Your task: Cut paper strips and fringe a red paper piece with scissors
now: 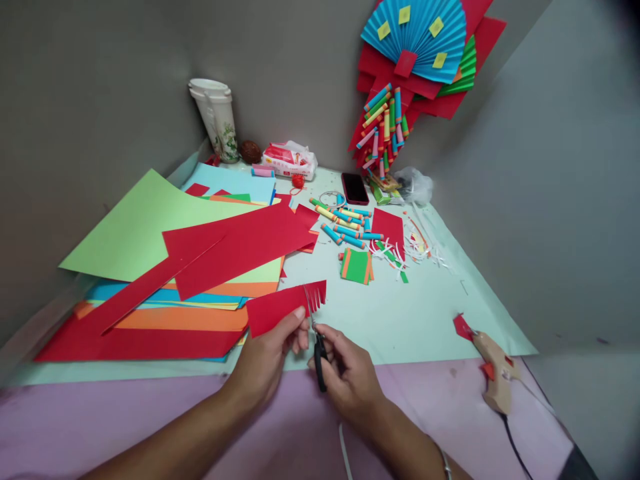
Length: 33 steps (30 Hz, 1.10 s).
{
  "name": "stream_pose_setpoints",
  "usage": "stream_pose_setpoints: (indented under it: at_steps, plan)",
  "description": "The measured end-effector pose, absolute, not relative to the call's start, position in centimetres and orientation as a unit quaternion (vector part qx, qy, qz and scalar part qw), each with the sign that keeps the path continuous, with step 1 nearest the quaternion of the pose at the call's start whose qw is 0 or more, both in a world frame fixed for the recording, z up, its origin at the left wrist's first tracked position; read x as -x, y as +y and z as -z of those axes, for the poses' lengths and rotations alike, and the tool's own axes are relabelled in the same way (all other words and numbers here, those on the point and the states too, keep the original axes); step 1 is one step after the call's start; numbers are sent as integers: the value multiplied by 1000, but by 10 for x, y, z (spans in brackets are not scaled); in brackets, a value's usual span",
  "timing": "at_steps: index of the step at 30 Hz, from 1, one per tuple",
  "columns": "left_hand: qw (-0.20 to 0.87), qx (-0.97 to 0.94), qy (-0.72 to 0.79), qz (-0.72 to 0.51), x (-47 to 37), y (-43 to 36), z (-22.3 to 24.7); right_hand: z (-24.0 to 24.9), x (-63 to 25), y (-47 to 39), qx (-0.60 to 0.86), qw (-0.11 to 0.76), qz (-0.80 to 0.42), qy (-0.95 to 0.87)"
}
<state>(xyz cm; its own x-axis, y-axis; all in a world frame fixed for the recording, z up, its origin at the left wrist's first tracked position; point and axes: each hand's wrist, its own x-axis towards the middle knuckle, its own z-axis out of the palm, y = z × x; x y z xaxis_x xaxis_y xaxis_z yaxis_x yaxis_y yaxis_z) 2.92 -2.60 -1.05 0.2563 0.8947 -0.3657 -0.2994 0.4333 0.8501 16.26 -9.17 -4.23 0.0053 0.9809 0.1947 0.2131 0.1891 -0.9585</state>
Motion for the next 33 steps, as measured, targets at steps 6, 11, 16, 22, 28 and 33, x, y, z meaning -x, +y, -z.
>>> stream_pose_setpoints:
  at_steps: [6, 11, 16, 22, 28, 33]
  plan:
    - [744, -308, 439, -398, -27, -28, 7, 47, -166, -92, 512, 493, -369, -599]
    - [754, -298, 436, -390, -25, -28, 5, 47, -165, -93, 507, 497, -372, -598]
    - [761, -292, 435, -382, -25, -28, 4, 45, -165, -93, 507, 491, -386, -594]
    - [764, -287, 434, -382, -24, -27, 2, 48, -168, -95, 528, 465, -393, -592]
    - [775, -276, 422, -380, -24, -26, -2, 52, -168, -95, 514, 472, -445, -562]
    - [778, -278, 420, -375, -20, -27, 0, 51, -167, -94, 488, 488, -479, -542]
